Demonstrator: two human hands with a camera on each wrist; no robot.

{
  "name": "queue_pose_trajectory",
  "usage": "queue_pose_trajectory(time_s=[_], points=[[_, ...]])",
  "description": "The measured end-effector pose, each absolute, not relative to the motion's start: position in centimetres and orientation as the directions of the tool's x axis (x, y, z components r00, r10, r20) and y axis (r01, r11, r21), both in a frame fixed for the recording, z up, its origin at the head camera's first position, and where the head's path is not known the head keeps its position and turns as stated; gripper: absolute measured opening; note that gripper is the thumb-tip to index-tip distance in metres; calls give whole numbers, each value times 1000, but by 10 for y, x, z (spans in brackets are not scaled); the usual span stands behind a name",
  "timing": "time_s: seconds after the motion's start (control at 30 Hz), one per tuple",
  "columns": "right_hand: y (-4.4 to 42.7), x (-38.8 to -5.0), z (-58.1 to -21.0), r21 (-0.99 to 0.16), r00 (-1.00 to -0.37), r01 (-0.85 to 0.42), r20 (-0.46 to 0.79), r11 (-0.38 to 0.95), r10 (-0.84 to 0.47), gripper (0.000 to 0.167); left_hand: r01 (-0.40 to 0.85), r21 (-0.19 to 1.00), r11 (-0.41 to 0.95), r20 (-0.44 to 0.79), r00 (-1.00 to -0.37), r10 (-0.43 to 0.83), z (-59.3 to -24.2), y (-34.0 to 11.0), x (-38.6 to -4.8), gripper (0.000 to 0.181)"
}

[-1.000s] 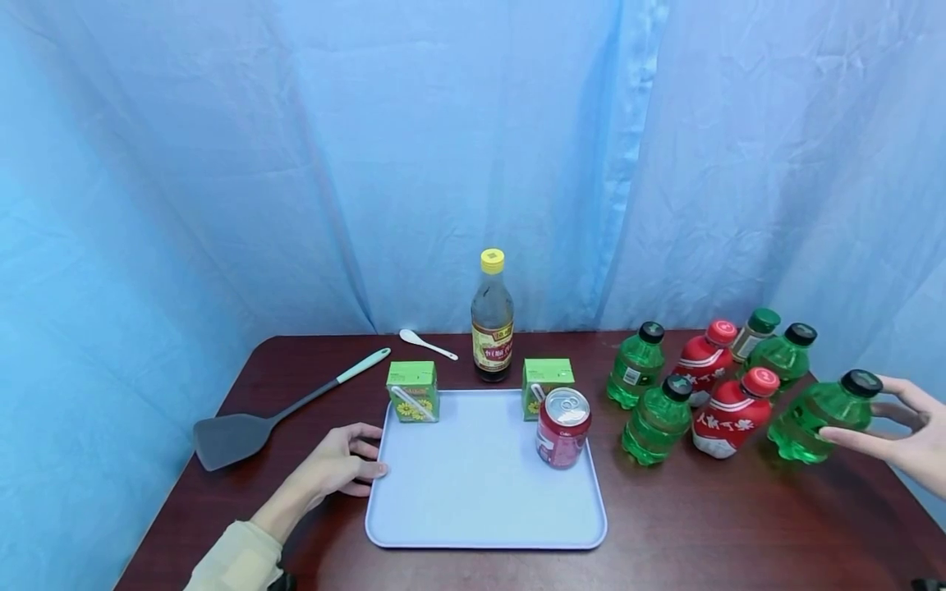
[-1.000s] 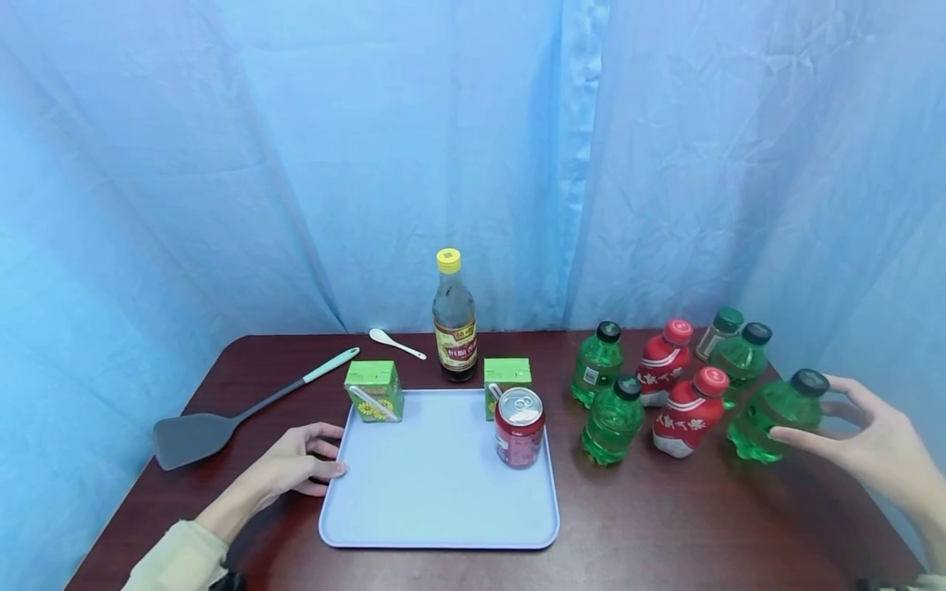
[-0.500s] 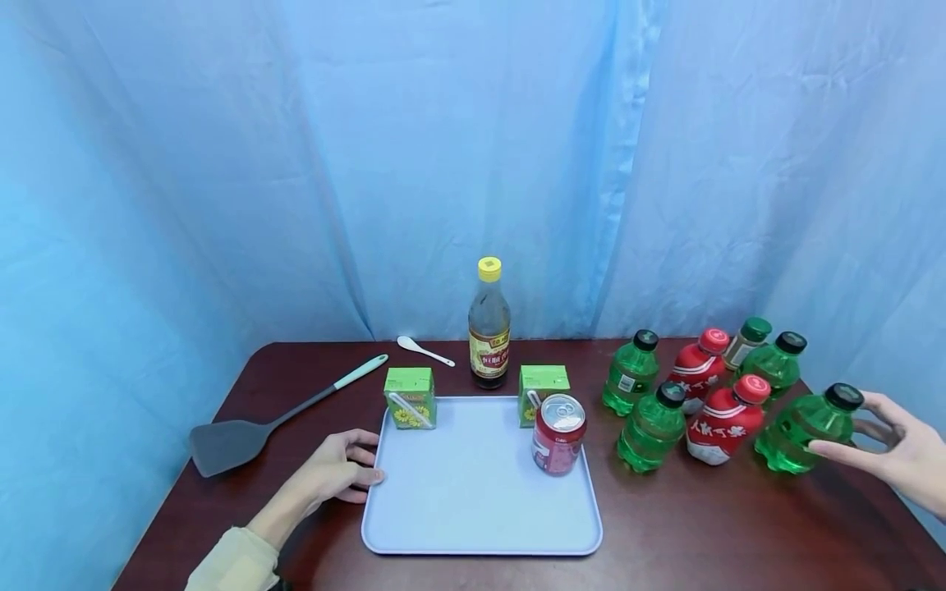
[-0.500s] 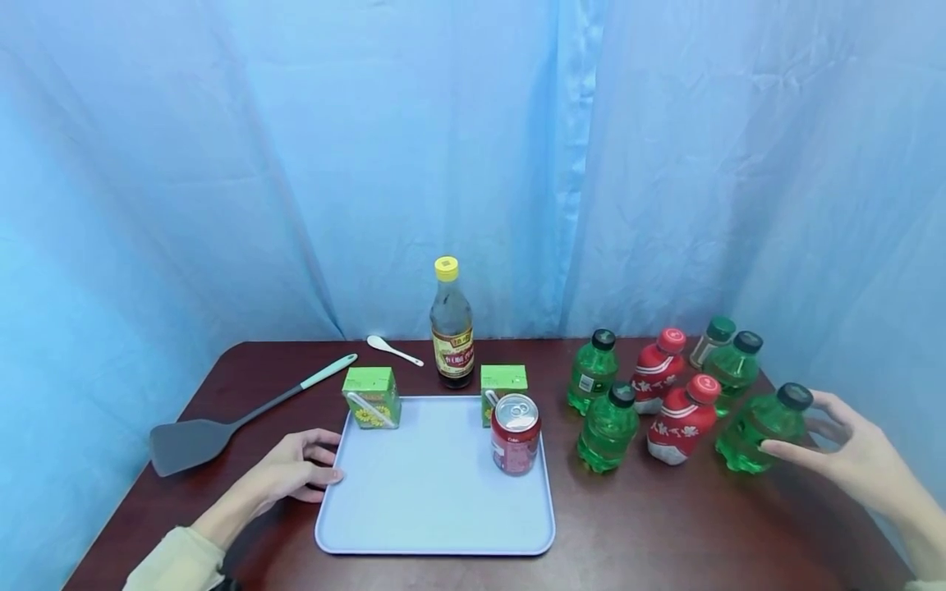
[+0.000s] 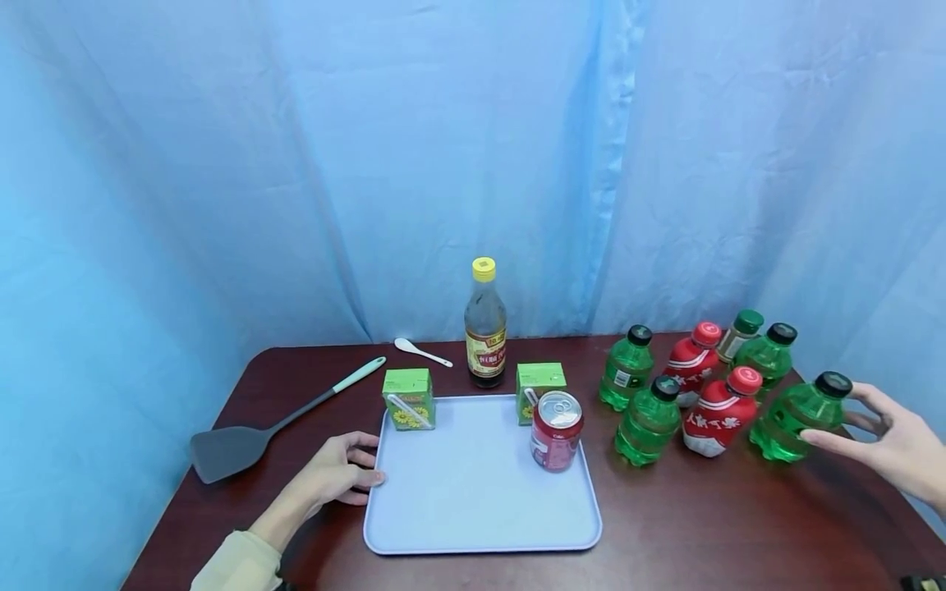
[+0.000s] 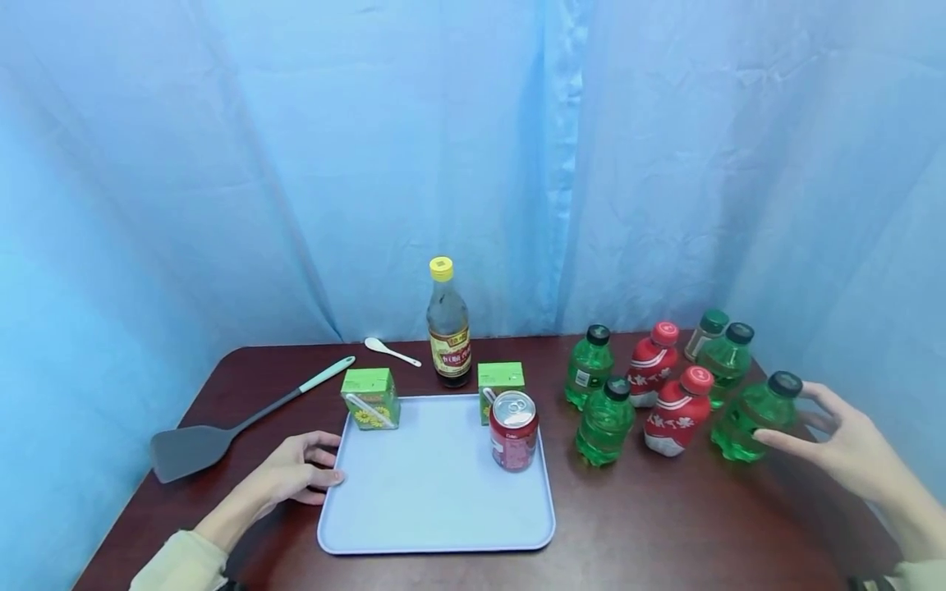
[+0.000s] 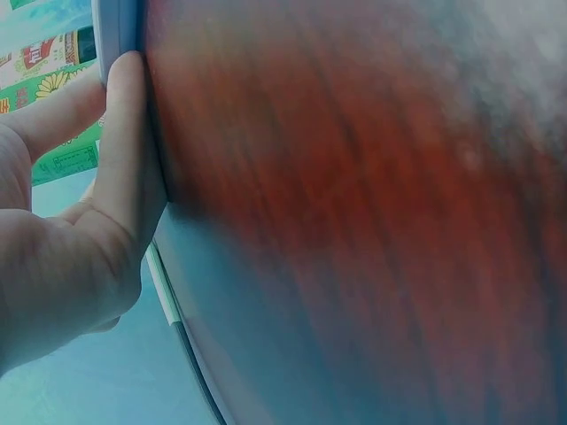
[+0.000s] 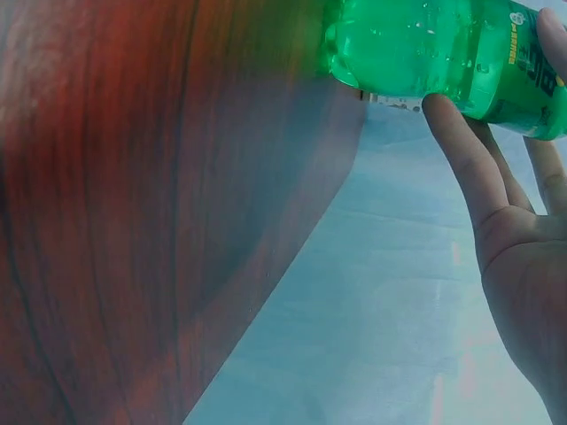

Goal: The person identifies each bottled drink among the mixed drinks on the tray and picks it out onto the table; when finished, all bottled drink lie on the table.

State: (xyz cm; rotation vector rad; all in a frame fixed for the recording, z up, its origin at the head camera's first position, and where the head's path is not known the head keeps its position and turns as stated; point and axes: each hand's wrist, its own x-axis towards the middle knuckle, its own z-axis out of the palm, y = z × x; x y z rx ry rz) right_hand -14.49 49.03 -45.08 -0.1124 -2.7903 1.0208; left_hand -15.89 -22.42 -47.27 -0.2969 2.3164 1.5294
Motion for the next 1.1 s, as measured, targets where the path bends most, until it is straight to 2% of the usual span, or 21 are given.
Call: queue_pose_trajectory(time_s=[0.33, 0.67, 0.8, 0.9, 1.0, 1.1], points=[[483, -151, -443, -605, -990, 47, 78, 795, 118, 90, -360, 837, 412, -403, -915, 19, -467, -228, -158, 60], [476, -146, -440, -644, -995, 41, 41, 764, 87, 100, -358, 825, 437, -407, -913, 20, -462, -230, -156, 60], [469, -141, -430, -664, -978, -44, 181, 746, 104, 94, -330, 822, 465, -389, -921, 35, -458, -227, -156, 59], [453, -137, -415, -650, -929, -138, 346, 747, 130, 89, -265, 788, 556, -348, -936, 46, -452, -225, -154, 57], [428, -134, -391, -583, -862, -215, 491, 783, 129, 75, -76, 675, 734, -196, -977, 79, -442, -225, -152, 49], [398, -133, -365, -486, -780, -304, 621, 819, 79, 59, 138, 463, 875, 67, -990, 121, -430, -226, -151, 43]])
